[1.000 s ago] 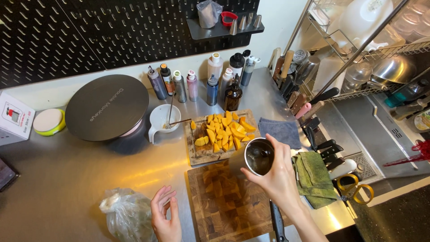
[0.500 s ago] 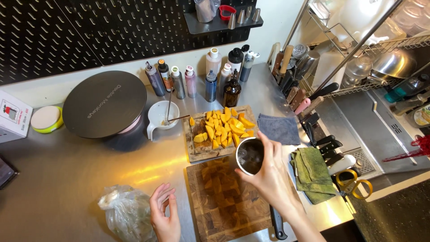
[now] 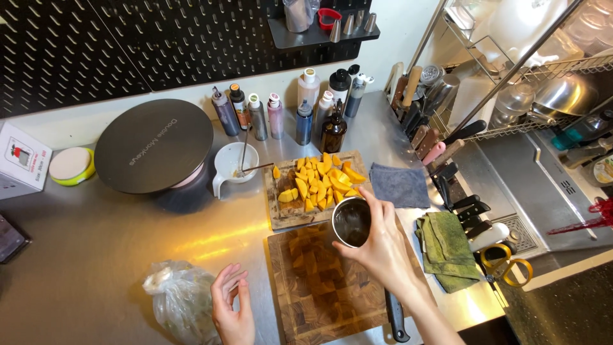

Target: Slicing grapes and preparing fruit on a cutting board at a bakery station.

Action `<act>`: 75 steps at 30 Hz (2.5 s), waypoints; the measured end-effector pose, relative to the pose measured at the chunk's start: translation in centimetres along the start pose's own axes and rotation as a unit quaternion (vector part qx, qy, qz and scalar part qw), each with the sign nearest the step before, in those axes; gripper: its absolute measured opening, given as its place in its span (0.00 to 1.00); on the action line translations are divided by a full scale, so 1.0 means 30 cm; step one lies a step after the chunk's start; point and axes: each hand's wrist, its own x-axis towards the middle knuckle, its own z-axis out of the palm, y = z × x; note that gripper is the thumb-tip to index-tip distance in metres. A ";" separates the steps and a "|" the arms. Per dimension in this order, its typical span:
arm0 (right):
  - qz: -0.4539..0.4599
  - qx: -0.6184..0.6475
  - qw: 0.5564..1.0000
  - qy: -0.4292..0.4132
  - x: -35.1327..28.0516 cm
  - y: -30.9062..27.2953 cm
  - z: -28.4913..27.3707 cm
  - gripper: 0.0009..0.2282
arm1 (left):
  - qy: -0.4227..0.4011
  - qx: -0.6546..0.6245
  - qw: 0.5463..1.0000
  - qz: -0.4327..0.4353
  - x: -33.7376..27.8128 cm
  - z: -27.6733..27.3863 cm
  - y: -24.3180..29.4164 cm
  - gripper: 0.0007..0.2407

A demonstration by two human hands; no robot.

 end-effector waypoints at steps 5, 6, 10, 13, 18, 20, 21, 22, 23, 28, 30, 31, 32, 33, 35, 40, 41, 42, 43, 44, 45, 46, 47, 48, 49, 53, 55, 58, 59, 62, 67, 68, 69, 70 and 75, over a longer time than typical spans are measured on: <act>0.009 0.006 1.000 0.007 -0.007 -0.010 0.000 0.52 | 0.001 0.001 1.000 -0.002 -0.012 0.001 -0.013 0.17; 0.009 0.006 1.000 0.007 -0.007 -0.013 -0.008 0.52 | 0.001 0.001 1.000 -0.002 -0.016 0.001 -0.021 0.17; -0.021 0.002 1.000 0.002 -0.016 -0.010 -0.020 0.52 | 0.003 -0.014 1.000 -0.006 -0.025 0.015 -0.040 0.17; -0.002 0.001 1.000 0.002 -0.041 0.013 0.017 0.52 | -0.015 -0.001 1.000 -0.002 -0.032 0.035 -0.044 0.18; 0.053 0.022 0.998 -0.026 -0.120 0.036 0.097 0.53 | -0.035 -0.029 0.998 -0.032 -0.069 0.073 -0.015 0.17; 0.047 0.009 0.999 -0.005 -0.157 0.077 0.172 0.56 | -0.050 -0.026 0.998 -0.040 -0.077 0.079 0.008 0.16; 0.049 0.009 0.999 -0.008 -0.166 0.054 0.161 0.56 | -0.049 -0.024 0.998 -0.043 -0.078 0.080 0.011 0.16; 0.049 0.026 0.998 -0.001 -0.174 0.030 0.150 0.53 | -0.050 -0.024 0.998 -0.038 -0.079 0.082 0.014 0.16; 0.049 0.041 0.998 0.006 -0.184 0.008 0.138 0.51 | -0.051 -0.024 0.998 -0.035 -0.082 0.084 0.017 0.16; 0.041 0.022 0.998 0.038 -0.197 0.003 0.178 0.53 | -0.074 -0.016 0.997 -0.032 -0.081 0.104 0.029 0.17; 0.055 0.012 0.998 0.040 -0.181 -0.031 0.157 0.54 | -0.080 -0.009 0.996 -0.025 -0.080 0.104 0.039 0.17; 0.051 -0.012 0.998 0.017 -0.168 -0.044 0.140 0.53 | -0.084 -0.007 0.996 -0.022 -0.079 0.107 0.045 0.16; 0.046 -0.036 0.998 -0.006 -0.155 -0.057 0.121 0.53 | -0.088 -0.006 0.996 -0.020 -0.080 0.110 0.052 0.16; 0.047 -0.037 0.998 -0.002 -0.139 -0.055 0.111 0.53 | -0.090 -0.007 0.996 -0.017 -0.081 0.112 0.045 0.16; 0.023 0.018 1.000 0.001 -0.107 -0.053 0.088 0.52 | -0.080 -0.023 0.996 -0.026 -0.088 0.112 0.032 0.16; 0.036 -0.006 0.999 0.006 -0.088 -0.052 0.060 0.52 | -0.069 -0.034 0.996 -0.037 -0.072 0.095 -0.015 0.17; 0.042 -0.010 0.999 -0.015 -0.088 -0.055 0.040 0.52 | -0.064 -0.039 0.996 -0.055 -0.080 0.090 -0.029 0.17; 0.040 -0.011 0.999 -0.015 -0.085 -0.045 0.044 0.52 | -0.063 -0.040 0.996 -0.056 -0.081 0.090 -0.031 0.17; 0.031 -0.003 0.999 0.006 -0.084 -0.037 0.050 0.51 | -0.059 -0.041 0.996 -0.055 -0.079 0.086 -0.031 0.17; 0.022 0.005 0.999 0.026 -0.083 -0.030 0.056 0.50 | -0.056 -0.042 0.996 -0.055 -0.077 0.082 -0.032 0.17; 0.020 0.007 0.999 0.027 -0.085 -0.034 0.055 0.50 | -0.053 -0.042 0.996 -0.053 -0.077 0.079 -0.038 0.17; 0.036 -0.014 0.999 0.008 -0.088 -0.038 0.055 0.52 | -0.049 -0.040 0.997 -0.052 -0.076 0.076 -0.044 0.17; 0.053 -0.036 0.998 -0.011 -0.095 -0.041 0.056 0.53 | -0.045 -0.038 0.997 -0.053 -0.080 0.071 -0.052 0.17; 0.052 -0.035 0.998 -0.011 -0.089 -0.035 0.053 0.53 | -0.044 -0.037 0.997 -0.053 -0.074 0.069 -0.044 0.17; 0.031 -0.005 1.000 0.006 -0.087 -0.029 0.048 0.53 | -0.044 -0.035 0.997 -0.046 -0.077 0.065 -0.034 0.16; 0.067 -0.034 0.997 -0.007 -0.105 -0.034 0.067 0.55 | -0.047 -0.023 0.997 -0.048 -0.082 0.054 -0.044 0.16; 0.044 -0.008 0.999 0.000 -0.094 -0.024 0.053 0.56 | -0.044 -0.029 0.998 -0.042 -0.080 0.052 -0.048 0.16; 0.020 -0.003 1.000 0.017 -0.104 -0.007 0.062 0.57 | -0.044 -0.021 0.997 -0.051 -0.092 0.047 -0.022 0.16; 0.018 -0.020 0.999 0.029 -0.103 -0.005 0.074 0.57 | -0.047 -0.006 0.997 -0.062 -0.088 0.042 -0.007 0.16; 0.007 0.010 1.000 0.017 -0.089 -0.008 0.051 0.59 | -0.039 -0.011 0.996 -0.075 -0.093 0.040 -0.018 0.16; 0.003 -0.025 0.999 0.030 -0.097 -0.020 0.044 0.57 | -0.024 -0.014 0.998 -0.058 -0.114 0.037 -0.046 0.16; 0.006 -0.041 0.999 0.023 -0.102 -0.023 0.044 0.58 | -0.018 -0.017 0.998 -0.049 -0.116 0.037 -0.055 0.16; 0.005 -0.040 0.999 0.024 -0.098 -0.027 0.029 0.58 | -0.017 -0.017 0.999 -0.048 -0.117 0.038 -0.056 0.16; -0.015 -0.022 0.999 0.038 -0.093 -0.029 0.014 0.56 | -0.019 -0.014 0.998 -0.051 -0.117 0.039 -0.058 0.16; 0.009 -0.049 0.998 0.040 -0.101 -0.026 -0.011 0.53 | -0.005 -0.034 0.999 -0.035 -0.124 0.070 -0.120 0.16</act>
